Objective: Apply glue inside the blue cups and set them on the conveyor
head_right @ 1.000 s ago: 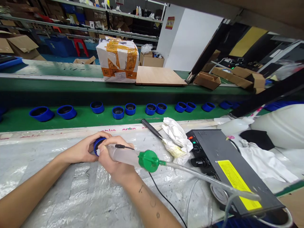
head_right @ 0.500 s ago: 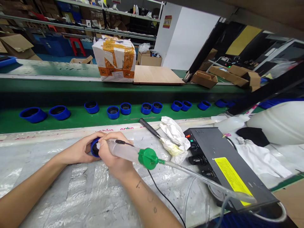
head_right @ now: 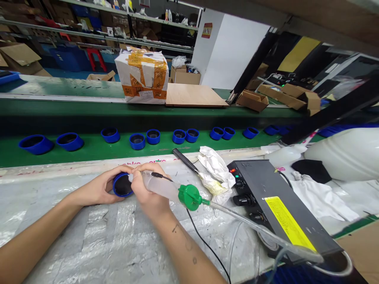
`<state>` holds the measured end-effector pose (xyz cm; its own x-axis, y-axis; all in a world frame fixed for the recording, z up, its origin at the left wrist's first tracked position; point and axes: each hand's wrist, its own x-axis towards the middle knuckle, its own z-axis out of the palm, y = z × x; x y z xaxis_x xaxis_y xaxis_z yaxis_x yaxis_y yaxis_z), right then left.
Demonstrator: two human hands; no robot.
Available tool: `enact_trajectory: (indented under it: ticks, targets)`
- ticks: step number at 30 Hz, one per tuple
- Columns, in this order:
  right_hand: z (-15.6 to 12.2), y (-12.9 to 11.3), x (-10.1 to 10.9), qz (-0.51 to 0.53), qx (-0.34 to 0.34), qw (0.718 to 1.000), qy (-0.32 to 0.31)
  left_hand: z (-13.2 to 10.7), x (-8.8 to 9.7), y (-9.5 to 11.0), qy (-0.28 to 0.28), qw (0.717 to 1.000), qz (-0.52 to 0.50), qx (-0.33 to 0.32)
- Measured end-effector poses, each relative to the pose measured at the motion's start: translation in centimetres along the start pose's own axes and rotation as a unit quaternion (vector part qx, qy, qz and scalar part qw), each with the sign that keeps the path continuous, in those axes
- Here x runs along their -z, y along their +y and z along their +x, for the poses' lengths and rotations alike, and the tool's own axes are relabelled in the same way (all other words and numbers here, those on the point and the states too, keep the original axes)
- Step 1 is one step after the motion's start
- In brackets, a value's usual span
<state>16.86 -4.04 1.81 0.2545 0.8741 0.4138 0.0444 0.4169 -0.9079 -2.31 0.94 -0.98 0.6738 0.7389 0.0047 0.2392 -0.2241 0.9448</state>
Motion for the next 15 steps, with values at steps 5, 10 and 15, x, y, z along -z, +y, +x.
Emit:
enact_trajectory:
  ticks: [5, 10, 15]
  targets:
    - [-0.1, -0.2, 0.9, -0.02, 0.006, 1.0, -0.004, 0.0, 0.3, 0.6, 0.021, 0.997, 0.053, -0.052]
    - [-0.4, 0.3, 2.5, -0.023, -0.018, 0.999, 0.026, -1.0, 6.4, 0.6, 0.267, 0.961, 0.054, -0.042]
    - [-0.4, 0.4, 2.8, -0.034, -0.031, 0.998, 0.044, -6.2, 14.4, -0.7, 0.697, 0.663, 0.223, 0.158]
